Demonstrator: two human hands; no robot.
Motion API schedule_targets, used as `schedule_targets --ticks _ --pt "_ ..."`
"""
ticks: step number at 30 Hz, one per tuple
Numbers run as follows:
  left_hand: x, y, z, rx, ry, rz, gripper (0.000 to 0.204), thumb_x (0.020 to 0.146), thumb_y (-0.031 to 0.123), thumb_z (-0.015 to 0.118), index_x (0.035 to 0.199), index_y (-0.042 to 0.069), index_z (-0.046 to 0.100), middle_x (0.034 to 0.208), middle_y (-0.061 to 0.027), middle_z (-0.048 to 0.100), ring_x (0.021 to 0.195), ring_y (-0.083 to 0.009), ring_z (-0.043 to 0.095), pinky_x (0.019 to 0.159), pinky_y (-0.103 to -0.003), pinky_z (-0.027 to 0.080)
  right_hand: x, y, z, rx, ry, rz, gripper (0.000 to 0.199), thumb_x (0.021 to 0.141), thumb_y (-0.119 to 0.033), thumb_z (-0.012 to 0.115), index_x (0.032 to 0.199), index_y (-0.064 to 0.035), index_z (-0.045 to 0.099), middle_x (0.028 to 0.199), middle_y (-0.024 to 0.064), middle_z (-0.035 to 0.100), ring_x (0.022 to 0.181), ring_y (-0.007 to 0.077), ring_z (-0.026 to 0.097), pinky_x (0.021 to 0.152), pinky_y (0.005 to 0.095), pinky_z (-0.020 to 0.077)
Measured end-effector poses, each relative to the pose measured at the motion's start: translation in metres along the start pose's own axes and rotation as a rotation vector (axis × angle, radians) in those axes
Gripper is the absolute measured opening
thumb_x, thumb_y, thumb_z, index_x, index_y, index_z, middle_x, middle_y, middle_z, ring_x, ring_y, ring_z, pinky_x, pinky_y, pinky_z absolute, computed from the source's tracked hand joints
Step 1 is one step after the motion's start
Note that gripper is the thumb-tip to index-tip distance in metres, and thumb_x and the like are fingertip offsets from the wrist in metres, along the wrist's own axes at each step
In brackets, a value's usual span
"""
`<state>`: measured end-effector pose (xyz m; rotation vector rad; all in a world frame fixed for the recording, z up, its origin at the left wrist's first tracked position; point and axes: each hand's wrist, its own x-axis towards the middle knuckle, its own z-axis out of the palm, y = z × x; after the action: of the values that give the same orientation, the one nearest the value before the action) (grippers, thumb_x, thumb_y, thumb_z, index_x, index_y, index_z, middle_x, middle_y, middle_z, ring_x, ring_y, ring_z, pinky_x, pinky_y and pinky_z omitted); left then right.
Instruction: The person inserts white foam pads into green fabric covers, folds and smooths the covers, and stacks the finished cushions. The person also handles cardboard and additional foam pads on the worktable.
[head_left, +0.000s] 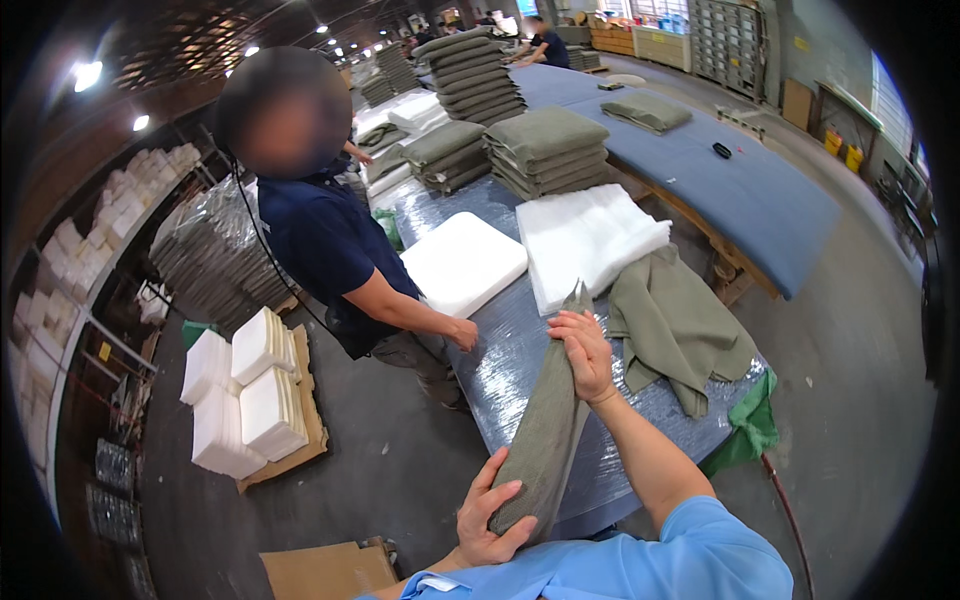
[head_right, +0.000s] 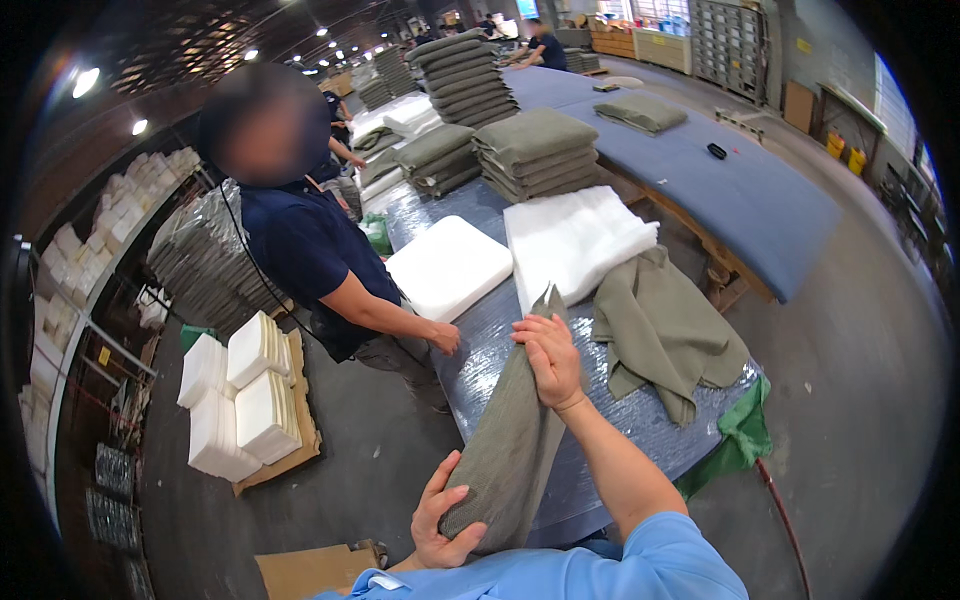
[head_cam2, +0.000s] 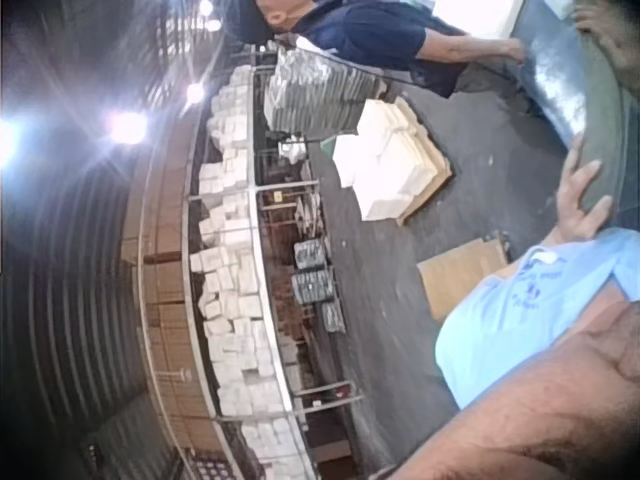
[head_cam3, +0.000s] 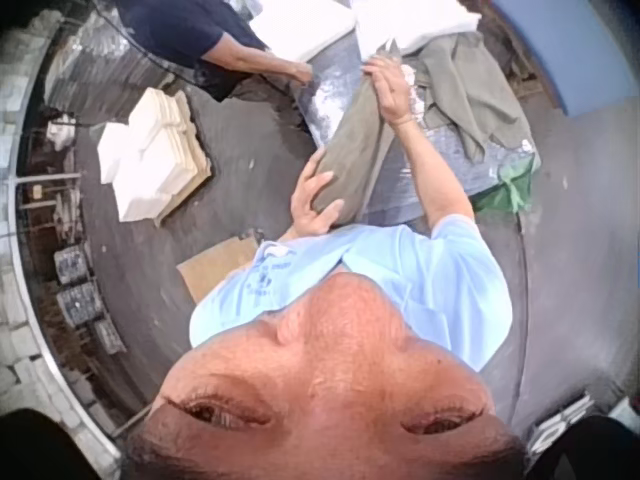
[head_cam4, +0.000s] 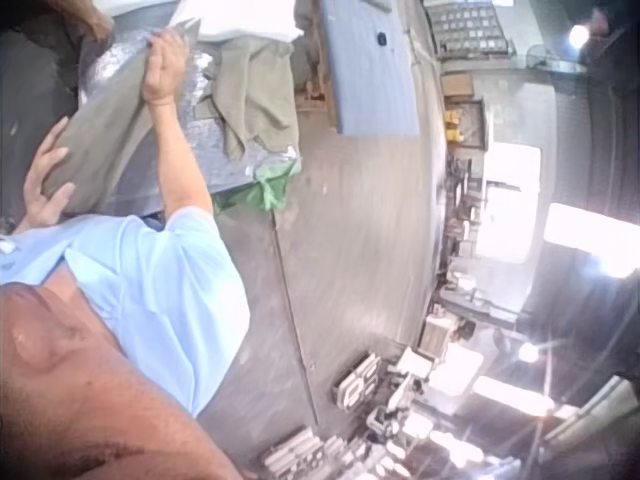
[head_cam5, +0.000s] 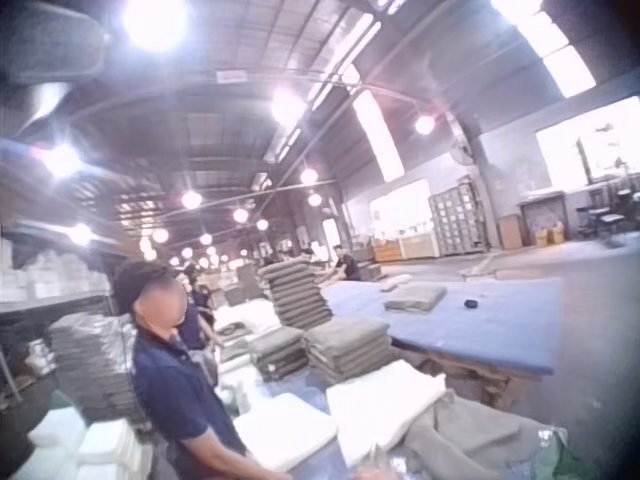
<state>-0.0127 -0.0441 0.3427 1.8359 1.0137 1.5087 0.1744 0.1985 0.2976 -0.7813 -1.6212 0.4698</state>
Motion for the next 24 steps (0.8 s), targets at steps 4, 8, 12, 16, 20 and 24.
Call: schedule_targets --ticks 4,8,12,16,20,24 --pt "0.000 0.013 0.029 0.072 0.134 0.005 0.048 0.088 0.017 0.081 0.130 0.001 0.063 0.152 -0.0391 0.044 0.138 -0.0452 0.054 0.110 -0.046 0.047 0.010 0.009 0.002 0.081 -0.101 -0.010 0.029 0.100 -0.021 0.052 0.106 -0.0072 0.077 0.121 0.0082 0.075 0.129 0.0282 0.062 0.120 0.0485 0.0287" --pt "-0.017 0.019 0.056 0.027 0.226 -0.052 0.044 0.095 0.026 0.074 0.130 0.001 0.064 0.155 -0.0367 0.042 0.145 -0.0427 0.046 0.118 -0.049 0.037 0.011 0.006 0.001 0.144 -0.172 -0.031 0.029 0.100 -0.021 0.051 0.108 -0.0080 0.077 0.124 0.0073 0.074 0.131 0.0275 0.061 0.121 0.0487 0.0277" --pt "-0.016 0.033 0.068 0.024 0.164 -0.179 0.047 0.095 0.029 0.072 0.133 0.001 0.063 0.160 -0.0314 0.038 0.149 -0.0392 0.039 0.121 -0.050 0.029 0.009 0.017 -0.015 0.147 -0.141 -0.076 0.028 0.096 -0.022 0.062 0.115 -0.0062 0.074 0.126 0.0128 0.072 0.129 0.0328 0.060 0.116 0.0467 0.0368" --pt "-0.002 0.056 0.062 -0.025 0.034 -0.411 0.059 0.094 0.025 0.069 0.147 0.002 0.054 0.166 -0.0234 0.033 0.154 -0.0326 0.033 0.124 -0.046 0.025 0.018 0.043 -0.012 -0.034 0.104 0.127 0.047 0.091 -0.031 0.074 0.130 -0.0064 0.067 0.129 0.0183 0.069 0.127 0.0348 0.061 0.109 0.0441 0.0448" --pt "0.003 0.036 0.067 -0.441 -0.013 -0.549 0.089 0.093 0.037 0.068 0.163 -0.001 0.028 0.170 -0.0189 0.025 0.157 -0.0280 0.025 0.127 -0.040 0.017 0.025 0.095 -0.028 0.360 -0.086 0.583 0.057 0.097 -0.043 0.072 0.141 -0.0072 0.061 0.124 0.0168 0.070 0.114 0.0235 0.065 0.102 0.0367 0.0474" --pt "0.002 0.008 0.068 -0.515 0.047 -0.674 0.101 0.095 0.057 0.064 0.165 -0.002 0.020 0.170 -0.0171 0.025 0.157 -0.0269 0.024 0.127 -0.039 0.016 0.006 0.094 0.000 0.566 -0.135 0.715 0.057 0.103 -0.050 0.062 0.128 0.0007 0.067 0.112 0.0129 0.072 0.103 0.0194 0.065 0.095 0.0324 0.0490"
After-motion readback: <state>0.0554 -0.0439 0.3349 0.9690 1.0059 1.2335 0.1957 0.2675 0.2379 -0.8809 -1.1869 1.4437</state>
